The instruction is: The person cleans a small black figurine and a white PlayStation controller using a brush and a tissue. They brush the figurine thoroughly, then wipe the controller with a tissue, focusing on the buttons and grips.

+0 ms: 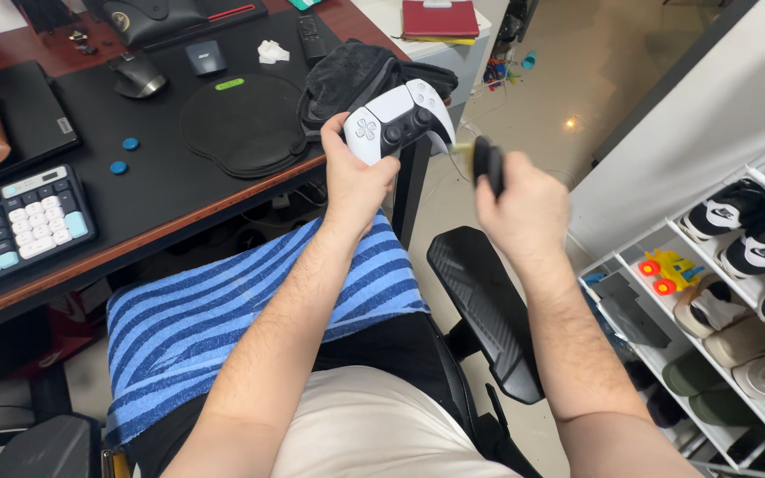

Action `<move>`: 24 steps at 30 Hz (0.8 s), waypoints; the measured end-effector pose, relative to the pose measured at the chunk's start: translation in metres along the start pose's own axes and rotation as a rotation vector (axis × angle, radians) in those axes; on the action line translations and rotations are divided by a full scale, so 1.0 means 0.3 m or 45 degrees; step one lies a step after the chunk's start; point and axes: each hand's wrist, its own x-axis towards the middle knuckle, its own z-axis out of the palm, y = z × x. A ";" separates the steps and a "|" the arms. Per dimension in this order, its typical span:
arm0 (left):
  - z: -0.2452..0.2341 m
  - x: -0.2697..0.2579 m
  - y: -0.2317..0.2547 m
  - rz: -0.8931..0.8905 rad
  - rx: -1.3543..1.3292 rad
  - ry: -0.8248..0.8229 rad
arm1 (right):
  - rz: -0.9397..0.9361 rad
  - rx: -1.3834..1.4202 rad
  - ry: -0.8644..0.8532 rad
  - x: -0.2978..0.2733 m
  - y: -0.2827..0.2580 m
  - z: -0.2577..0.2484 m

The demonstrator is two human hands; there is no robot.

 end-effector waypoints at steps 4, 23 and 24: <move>0.007 -0.007 0.008 -0.048 -0.065 -0.003 | -0.109 0.327 0.352 -0.030 0.002 0.006; -0.015 -0.004 -0.062 0.012 -0.505 -0.235 | -0.293 0.325 0.126 -0.022 -0.025 -0.005; -0.020 -0.001 -0.069 0.007 -0.485 -0.223 | -0.266 0.276 0.061 -0.017 -0.024 -0.009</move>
